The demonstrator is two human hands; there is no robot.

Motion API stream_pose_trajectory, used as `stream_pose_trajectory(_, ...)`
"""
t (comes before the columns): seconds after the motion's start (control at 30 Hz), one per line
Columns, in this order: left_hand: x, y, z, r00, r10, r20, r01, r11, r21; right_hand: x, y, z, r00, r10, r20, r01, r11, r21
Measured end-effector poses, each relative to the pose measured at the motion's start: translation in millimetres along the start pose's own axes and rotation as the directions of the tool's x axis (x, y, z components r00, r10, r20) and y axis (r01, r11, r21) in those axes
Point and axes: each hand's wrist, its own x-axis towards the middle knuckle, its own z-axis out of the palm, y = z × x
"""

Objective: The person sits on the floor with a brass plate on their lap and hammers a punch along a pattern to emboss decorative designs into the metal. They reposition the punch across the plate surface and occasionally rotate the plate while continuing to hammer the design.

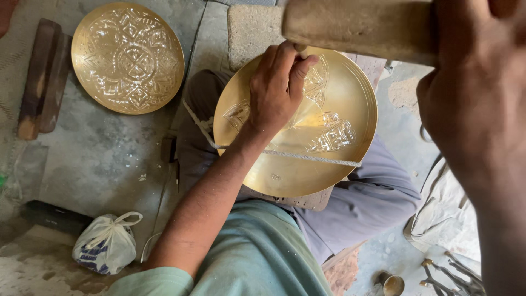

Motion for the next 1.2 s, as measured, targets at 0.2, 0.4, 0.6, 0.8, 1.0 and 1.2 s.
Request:
stream_pose_trajectory(0.2,-4,-2,3,1.000,-0.005,-0.021,0.004,0.998,-0.059,-14,19,34,0.999,0.040,-0.026,-0.030,0.952,0.304)
stream_pose_trajectory(0.4,3,-7,2,1.000,-0.028,0.000,0.028,0.999,-0.025,4,19,32,0.999,-0.050,-0.020,0.050,0.998,-0.032)
stream_pose_trajectory(0.6,10,-9,-1,1.000,-0.014,0.015,0.014,1.000,-0.024,5,14,26,1.000,0.021,0.020,-0.021,1.000,-0.001)
stream_pose_trajectory(0.8,8,-11,0,0.997,-0.065,0.037,0.065,0.998,0.001,-3,24,35,0.998,0.002,-0.055,0.005,0.992,0.129)
stream_pose_trajectory(1.0,5,-9,0,1.000,-0.017,0.006,0.018,0.998,-0.056,4,13,22,0.999,0.020,0.029,-0.020,1.000,-0.004)
stream_pose_trajectory(1.2,4,-5,0,1.000,-0.009,-0.001,0.009,0.999,-0.038,1,15,24,1.000,0.013,0.004,-0.014,0.999,0.039)
